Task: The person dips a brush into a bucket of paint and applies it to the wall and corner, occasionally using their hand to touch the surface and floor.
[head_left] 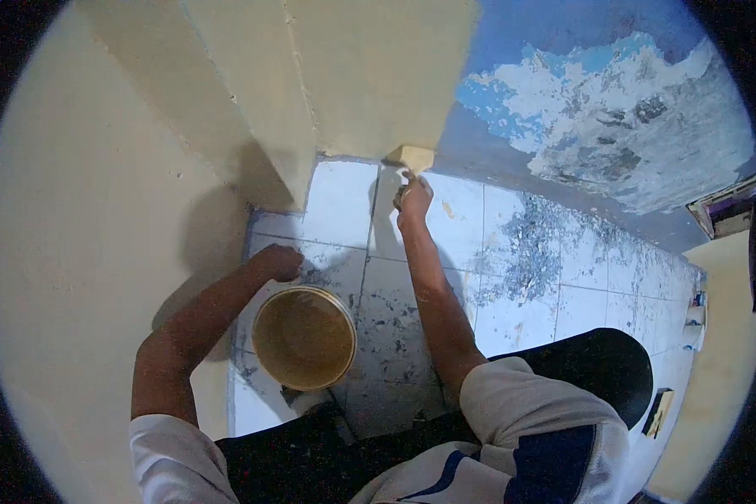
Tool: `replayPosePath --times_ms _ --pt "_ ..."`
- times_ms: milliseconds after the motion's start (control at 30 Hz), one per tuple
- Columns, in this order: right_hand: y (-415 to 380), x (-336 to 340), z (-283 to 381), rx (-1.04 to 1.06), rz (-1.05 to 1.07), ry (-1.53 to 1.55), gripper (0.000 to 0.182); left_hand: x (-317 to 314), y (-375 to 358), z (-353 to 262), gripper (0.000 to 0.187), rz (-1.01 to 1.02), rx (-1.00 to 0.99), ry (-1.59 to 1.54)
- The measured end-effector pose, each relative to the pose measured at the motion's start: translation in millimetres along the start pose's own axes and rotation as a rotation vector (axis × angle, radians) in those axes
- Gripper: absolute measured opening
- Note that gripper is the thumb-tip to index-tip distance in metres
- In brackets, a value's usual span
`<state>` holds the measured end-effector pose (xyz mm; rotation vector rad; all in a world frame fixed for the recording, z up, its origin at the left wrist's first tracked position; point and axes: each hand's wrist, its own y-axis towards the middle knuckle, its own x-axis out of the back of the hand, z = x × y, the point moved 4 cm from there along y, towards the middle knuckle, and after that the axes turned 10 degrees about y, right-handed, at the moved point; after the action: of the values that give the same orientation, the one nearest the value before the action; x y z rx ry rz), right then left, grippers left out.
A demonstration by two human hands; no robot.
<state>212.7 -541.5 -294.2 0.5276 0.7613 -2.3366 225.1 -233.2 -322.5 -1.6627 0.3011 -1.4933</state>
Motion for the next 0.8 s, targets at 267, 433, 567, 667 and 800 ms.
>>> replayPosePath --times_ms 267,433,567,667,800 --pt "-21 13 -42 -0.060 -0.083 -0.007 0.016 18 -6 -4 0.035 -0.026 -0.022 -0.004" --pt "-1 37 -57 -0.146 -0.082 -0.106 0.019 26 -11 -11 0.039 0.028 -0.028 -0.036" --pt "13 35 -39 -0.283 -0.038 -0.036 0.019 22 -12 -10 0.036 0.000 -0.055 -0.040" --pt "19 31 -23 -0.317 -0.003 -0.023 0.018 16 -7 -6 0.035 0.026 -0.026 -0.022" --pt "30 24 -7 -0.134 0.083 -0.102 0.016 19 -9 -5 0.035 -0.050 -0.013 -0.017"
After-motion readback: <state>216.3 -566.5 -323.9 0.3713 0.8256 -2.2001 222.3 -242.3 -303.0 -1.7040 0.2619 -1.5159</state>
